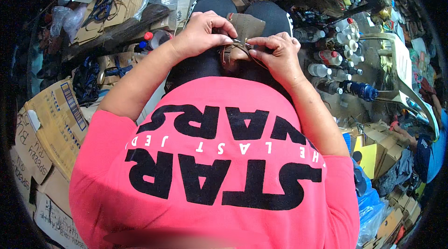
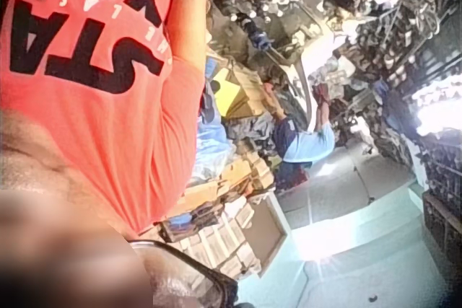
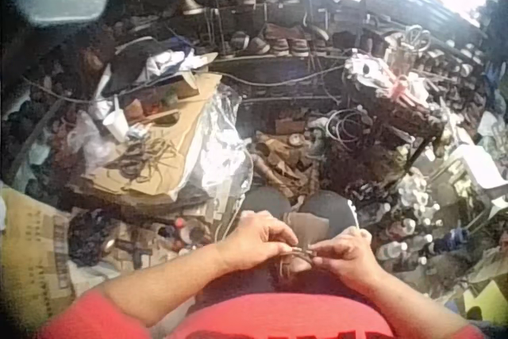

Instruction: Stitching and assembling leather components for a shoe.

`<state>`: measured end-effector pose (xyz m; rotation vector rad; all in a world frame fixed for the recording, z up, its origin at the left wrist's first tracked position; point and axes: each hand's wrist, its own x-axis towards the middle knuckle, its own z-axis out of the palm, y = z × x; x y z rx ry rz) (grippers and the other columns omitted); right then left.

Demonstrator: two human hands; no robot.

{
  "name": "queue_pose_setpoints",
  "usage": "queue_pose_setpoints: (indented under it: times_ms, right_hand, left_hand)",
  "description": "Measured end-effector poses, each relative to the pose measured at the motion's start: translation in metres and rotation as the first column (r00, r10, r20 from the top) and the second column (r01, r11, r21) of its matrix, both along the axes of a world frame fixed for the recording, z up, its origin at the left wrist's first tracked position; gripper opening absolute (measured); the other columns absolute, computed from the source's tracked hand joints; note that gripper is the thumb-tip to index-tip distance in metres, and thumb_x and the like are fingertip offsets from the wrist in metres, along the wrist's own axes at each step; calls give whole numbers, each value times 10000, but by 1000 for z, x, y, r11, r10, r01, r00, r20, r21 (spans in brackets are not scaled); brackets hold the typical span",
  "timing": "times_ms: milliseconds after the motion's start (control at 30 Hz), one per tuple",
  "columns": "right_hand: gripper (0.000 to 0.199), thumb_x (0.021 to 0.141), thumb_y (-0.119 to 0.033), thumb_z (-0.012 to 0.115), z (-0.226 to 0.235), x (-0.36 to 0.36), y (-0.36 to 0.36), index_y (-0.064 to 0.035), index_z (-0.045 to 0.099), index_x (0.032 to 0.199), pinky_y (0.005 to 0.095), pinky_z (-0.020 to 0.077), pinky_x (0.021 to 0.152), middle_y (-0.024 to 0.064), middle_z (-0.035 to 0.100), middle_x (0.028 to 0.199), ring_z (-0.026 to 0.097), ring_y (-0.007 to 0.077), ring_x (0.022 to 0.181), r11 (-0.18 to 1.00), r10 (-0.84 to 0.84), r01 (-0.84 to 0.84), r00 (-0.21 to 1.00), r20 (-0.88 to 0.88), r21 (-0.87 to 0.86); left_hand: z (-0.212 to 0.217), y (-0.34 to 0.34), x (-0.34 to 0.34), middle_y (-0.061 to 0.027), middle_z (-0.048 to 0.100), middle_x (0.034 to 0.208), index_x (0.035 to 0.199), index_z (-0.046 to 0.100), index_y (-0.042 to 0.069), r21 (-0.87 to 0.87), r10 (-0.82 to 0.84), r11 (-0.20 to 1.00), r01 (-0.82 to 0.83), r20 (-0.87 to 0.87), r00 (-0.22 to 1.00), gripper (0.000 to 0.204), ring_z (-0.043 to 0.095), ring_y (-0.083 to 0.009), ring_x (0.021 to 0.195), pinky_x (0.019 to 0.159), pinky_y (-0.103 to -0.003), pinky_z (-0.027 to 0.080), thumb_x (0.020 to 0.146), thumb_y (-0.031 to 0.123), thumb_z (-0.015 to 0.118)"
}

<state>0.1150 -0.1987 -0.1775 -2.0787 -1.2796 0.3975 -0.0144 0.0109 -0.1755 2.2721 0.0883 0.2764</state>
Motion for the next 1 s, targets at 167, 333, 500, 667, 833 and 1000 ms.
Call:
queue_pose_setpoints:
  times_ms: [167, 333, 500, 667, 833, 1000]
  right_hand:
    - [217, 740, -295, 767, 4, -12, 3, -224, 747, 945, 363, 303, 892, -26, 631, 754, 523, 163, 845, 996, -86, 87, 996, 11, -27]
    - [175, 751, -248, 773, 1, -13, 9, -138, 738, 882, 323, 378, 825, 16, 681, 769, 570, 149, 782, 991, -131, 131, 990, -56, -10]
    - [141, 708, -259, 795, 1, -3, 19, -141, 743, 766, 334, 424, 783, 16, 677, 781, 585, 195, 813, 982, -191, 191, 970, -150, -18]
    - [129, 723, -212, 787, 6, 17, 16, -106, 730, 770, 323, 438, 760, 51, 638, 779, 581, 202, 782, 992, -21, 33, 995, -96, 121]
    - [92, 764, -148, 741, 21, 20, -1, -79, 700, 811, 328, 452, 730, 96, 640, 774, 602, 222, 786, 999, 8, 1, 985, -170, 55]
    - [106, 878, -191, 579, 40, 7, 16, -106, 642, 886, 431, 419, 833, 102, 671, 812, 626, 303, 876, 948, 280, -212, 910, 306, -239]
  left_hand:
    - [-4, -13, -7, 5, 661, 712, 810, 703, 145, 123, 86, 988, -94, 64, 994, 105, 613, -167, 733, 768, -331, 427, 720, 181, 744]
    - [-8, -17, -2, 36, 695, 762, 818, 719, 194, -102, 131, 984, -144, -127, 983, 113, 600, -151, 853, 882, -394, 303, 722, 254, 727]
    - [-9, -11, 16, 40, 688, 778, 772, 736, 237, -53, 104, 993, -109, -83, 991, 100, 596, -155, 870, 883, -387, 301, 699, 299, 766]
    - [-5, 3, 9, -5, 579, 817, 738, 716, 134, 20, 66, 997, -71, 161, 985, 120, 516, -192, 881, 854, -320, 396, 663, 126, 808]
    - [11, 4, -4, -36, 600, 826, 809, 664, 91, 115, 27, 993, -36, 75, 997, 108, 554, -218, 889, 831, -353, 401, 739, 117, 742]
    - [36, -12, 0, -35, 623, 830, 887, 589, 141, 613, -126, 781, 117, -28, 992, 56, 582, -227, 956, 860, -413, 367, 842, 140, 555]
